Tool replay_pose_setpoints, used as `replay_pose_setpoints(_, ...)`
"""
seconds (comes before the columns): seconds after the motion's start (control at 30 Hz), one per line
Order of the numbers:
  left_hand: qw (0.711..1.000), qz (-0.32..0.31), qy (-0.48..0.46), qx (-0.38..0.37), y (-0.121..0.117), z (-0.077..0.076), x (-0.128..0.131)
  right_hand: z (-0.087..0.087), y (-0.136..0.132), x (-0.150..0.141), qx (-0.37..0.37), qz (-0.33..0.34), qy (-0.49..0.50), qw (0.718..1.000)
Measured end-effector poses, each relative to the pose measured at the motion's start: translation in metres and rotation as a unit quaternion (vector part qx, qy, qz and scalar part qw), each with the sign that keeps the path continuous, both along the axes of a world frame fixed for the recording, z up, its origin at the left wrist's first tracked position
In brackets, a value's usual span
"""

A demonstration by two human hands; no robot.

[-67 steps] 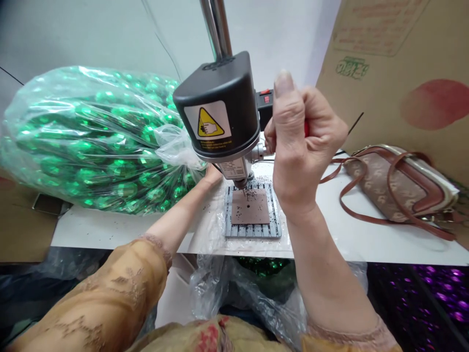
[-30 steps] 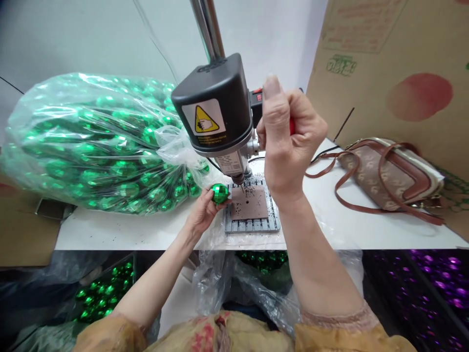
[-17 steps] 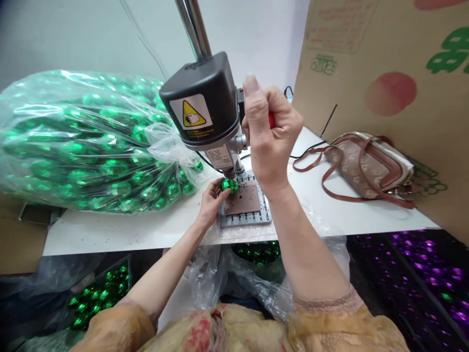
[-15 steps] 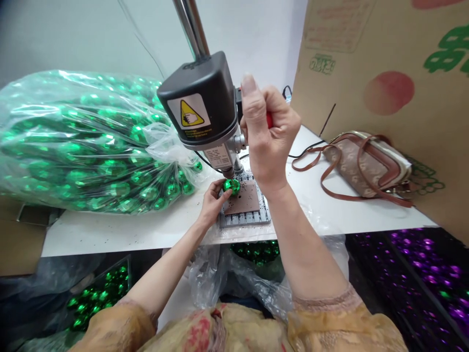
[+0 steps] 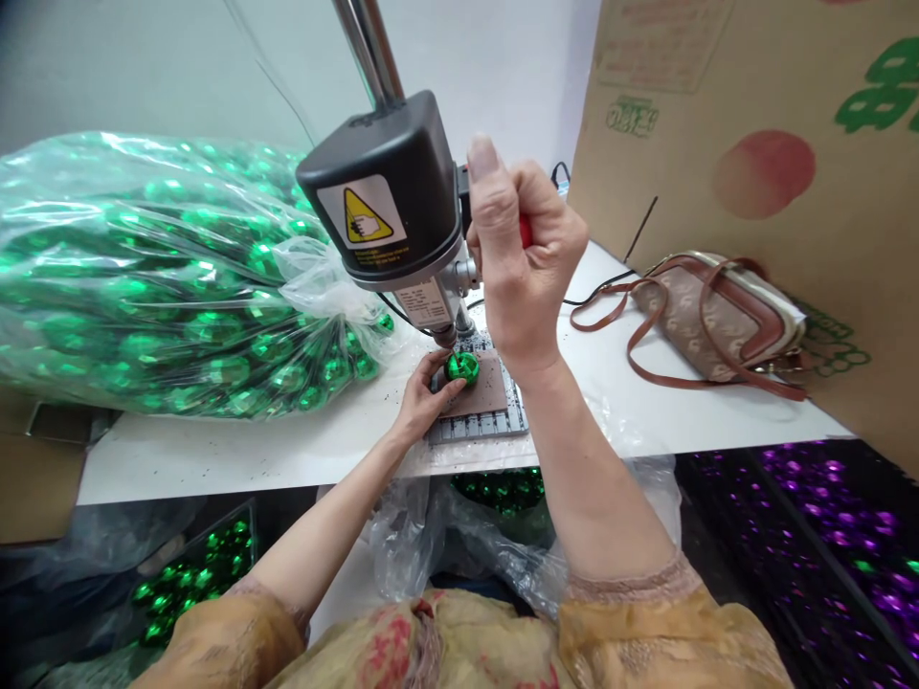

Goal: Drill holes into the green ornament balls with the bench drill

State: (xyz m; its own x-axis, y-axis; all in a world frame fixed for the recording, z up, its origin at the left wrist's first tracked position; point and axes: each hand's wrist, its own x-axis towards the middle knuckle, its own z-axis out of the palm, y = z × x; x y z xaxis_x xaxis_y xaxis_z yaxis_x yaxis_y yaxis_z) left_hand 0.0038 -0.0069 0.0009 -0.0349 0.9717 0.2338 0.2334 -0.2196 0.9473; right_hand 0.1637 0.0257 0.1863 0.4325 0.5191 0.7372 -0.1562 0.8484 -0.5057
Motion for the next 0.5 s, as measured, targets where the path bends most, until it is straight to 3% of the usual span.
replay_pose_setpoints(0.17, 0.997, -0.012, 0.073, 0.014, -0.005, 0.0, 0.0, 0.002, -0.004, 0.001, -0.006, 0.007, 0.002, 1.0)
replay_pose_setpoints(0.3, 0.998, -0.038, 0.04, 0.015, -0.005, -0.003, 0.003, -0.001, -0.006, 0.002, 0.006, 0.027, 0.017, 0.999)
replay_pose_setpoints(0.5, 0.999, -0.04, 0.004, 0.018, -0.003, -0.005, 0.004, -0.016, -0.015, 0.0, -0.004, -0.002, 0.035, 0.999)
